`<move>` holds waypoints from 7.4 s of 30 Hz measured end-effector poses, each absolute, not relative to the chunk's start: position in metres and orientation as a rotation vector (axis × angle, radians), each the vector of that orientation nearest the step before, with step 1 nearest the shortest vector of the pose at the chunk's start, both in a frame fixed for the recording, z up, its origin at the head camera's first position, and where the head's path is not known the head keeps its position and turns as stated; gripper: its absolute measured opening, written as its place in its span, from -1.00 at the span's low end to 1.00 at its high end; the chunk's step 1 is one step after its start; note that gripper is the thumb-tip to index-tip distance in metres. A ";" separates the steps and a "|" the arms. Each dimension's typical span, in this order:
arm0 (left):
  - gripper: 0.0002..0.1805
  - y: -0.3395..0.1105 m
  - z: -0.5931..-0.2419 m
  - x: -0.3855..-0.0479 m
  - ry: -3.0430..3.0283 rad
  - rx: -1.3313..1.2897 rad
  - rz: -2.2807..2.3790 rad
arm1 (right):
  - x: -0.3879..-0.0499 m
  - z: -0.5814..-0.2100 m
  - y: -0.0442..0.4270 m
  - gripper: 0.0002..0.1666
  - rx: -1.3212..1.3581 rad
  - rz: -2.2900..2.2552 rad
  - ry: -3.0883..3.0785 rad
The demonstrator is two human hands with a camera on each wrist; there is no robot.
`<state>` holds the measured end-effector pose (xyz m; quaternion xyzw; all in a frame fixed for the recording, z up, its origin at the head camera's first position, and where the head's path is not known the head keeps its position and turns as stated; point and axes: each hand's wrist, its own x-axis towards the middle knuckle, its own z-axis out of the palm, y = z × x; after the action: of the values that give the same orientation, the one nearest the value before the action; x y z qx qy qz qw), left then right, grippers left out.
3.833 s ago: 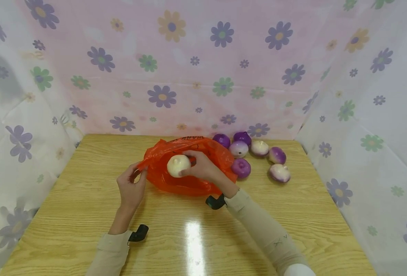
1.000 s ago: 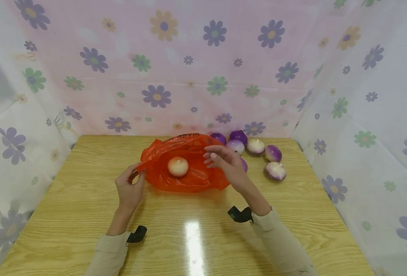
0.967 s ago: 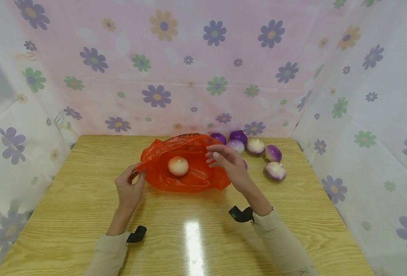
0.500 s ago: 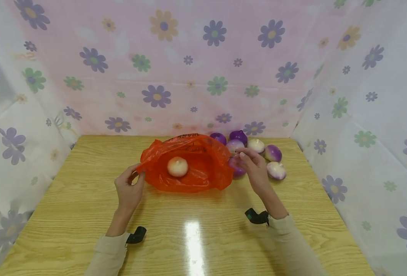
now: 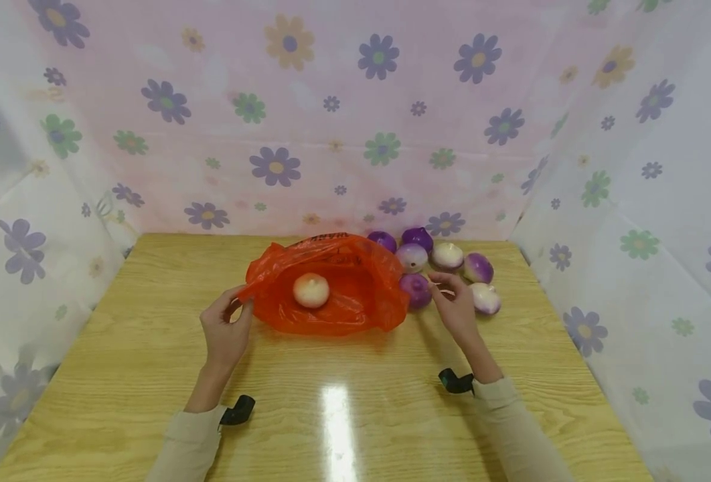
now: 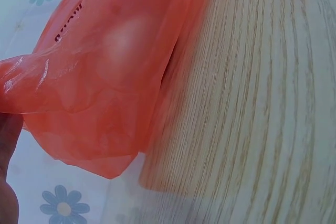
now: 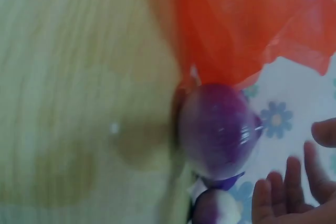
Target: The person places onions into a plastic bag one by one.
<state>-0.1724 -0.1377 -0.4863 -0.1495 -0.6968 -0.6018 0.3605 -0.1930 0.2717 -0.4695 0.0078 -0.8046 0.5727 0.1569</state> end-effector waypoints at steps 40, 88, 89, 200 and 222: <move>-0.73 -0.135 -0.483 -0.173 -1.719 -0.471 -1.541 | -0.198 -0.490 0.266 -0.14 -0.268 1.785 -2.284; -0.69 -0.136 -0.487 -0.173 -1.739 -0.458 -1.553 | -0.139 -0.415 0.221 -0.16 0.218 2.043 -2.005; -0.69 -0.136 -0.486 -0.173 -1.739 -0.452 -1.557 | -0.138 -0.415 0.219 -0.16 0.245 2.062 -2.001; -0.75 -0.122 -0.450 -0.154 -1.765 -0.473 -1.519 | -0.248 -0.417 0.095 -0.28 0.497 2.227 -2.874; -0.77 -0.123 -0.449 -0.152 -1.767 -0.434 -1.510 | -0.207 -0.394 0.115 -0.43 0.628 2.451 -2.704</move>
<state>-0.1524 -0.1232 -0.4488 -0.1698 -0.6915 -0.5910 0.3791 -0.2072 0.1151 -0.3944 0.1629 -0.7017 0.6358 -0.2771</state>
